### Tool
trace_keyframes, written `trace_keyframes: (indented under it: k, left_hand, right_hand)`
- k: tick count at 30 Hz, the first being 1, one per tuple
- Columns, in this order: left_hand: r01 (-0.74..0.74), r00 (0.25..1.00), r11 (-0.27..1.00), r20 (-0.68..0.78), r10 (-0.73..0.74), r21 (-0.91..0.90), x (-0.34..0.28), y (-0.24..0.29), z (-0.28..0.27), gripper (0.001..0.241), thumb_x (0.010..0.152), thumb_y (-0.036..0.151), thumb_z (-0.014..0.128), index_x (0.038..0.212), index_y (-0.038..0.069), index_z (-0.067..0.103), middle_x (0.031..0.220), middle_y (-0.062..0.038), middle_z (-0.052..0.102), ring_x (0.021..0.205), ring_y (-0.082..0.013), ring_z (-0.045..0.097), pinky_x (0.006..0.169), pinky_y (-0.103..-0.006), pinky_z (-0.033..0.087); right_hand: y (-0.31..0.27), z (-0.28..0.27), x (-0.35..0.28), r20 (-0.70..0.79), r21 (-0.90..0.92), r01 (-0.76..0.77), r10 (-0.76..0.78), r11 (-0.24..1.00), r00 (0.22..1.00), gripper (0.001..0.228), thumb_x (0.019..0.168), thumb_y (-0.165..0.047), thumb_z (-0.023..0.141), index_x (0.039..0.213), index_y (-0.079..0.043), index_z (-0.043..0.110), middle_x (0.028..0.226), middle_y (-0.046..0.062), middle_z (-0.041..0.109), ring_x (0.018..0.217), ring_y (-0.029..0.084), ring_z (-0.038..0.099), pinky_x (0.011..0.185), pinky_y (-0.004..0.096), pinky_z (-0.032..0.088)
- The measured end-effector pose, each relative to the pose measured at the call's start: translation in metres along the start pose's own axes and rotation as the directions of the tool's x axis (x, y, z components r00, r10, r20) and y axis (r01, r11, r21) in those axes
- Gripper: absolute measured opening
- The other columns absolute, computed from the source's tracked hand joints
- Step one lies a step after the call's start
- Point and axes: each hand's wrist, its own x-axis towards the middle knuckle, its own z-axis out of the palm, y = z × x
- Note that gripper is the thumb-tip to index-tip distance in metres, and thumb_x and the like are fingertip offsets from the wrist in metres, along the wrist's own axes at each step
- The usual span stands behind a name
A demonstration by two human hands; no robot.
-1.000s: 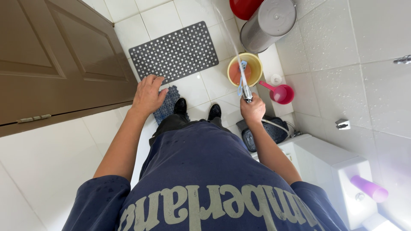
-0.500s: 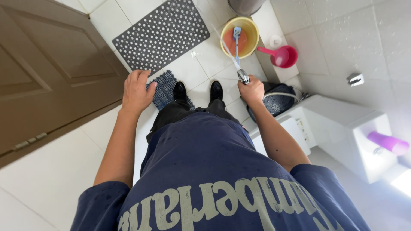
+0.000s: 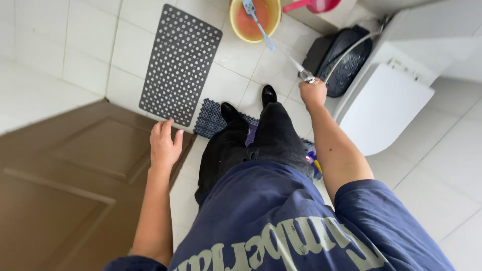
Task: Rinsing hands, a cleaning brush, and a bucket using a handheld bidet sprayer in a bathroom.
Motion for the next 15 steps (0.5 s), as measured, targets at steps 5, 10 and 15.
trace_keyframes:
  k: [5,10,15]
  left_hand:
    - [-0.026,0.999,0.999,0.032,0.027,-0.039,0.038,0.007,0.026,0.041,0.097,0.018,0.074,0.132,0.002,0.062,0.129,-0.02,0.059,0.12,-0.0393,0.057,0.102,-0.0488,0.049]
    - [-0.032,0.998,0.999,0.054,0.033,-0.011,0.079,0.025,0.084,0.04,0.096,0.016,0.074,0.132,0.002,0.062,0.129,-0.02,0.059,0.119,-0.0397,0.057,0.101,-0.0487,0.05]
    - [-0.096,0.992,0.993,0.073,0.101,-0.066,0.115,0.058,0.155,0.041,0.097,0.014,0.074,0.134,0.001,0.061,0.134,-0.021,0.057,0.122,-0.0401,0.057,0.103,-0.0481,0.049]
  right_hand:
    - [0.037,0.019,0.047,0.057,0.602,-0.344,0.391,0.72,0.919,0.019,0.079,-0.012,0.073,0.096,-0.005,0.07,0.07,0.006,0.061,0.056,0.02,0.055,0.052,0.038,0.043]
    - [0.071,0.043,0.107,0.17,0.832,-0.392,0.493,0.392,0.853,0.01,0.079,-0.005,0.07,0.083,-0.006,0.06,0.059,0.003,0.053,0.043,0.016,0.047,0.04,0.036,0.037]
    - [0.081,0.073,0.162,0.373,0.869,-0.482,0.492,0.113,0.787,0.012,0.081,-0.008,0.067,0.078,-0.009,0.055,0.061,0.003,0.05,0.049,0.018,0.046,0.047,0.038,0.04]
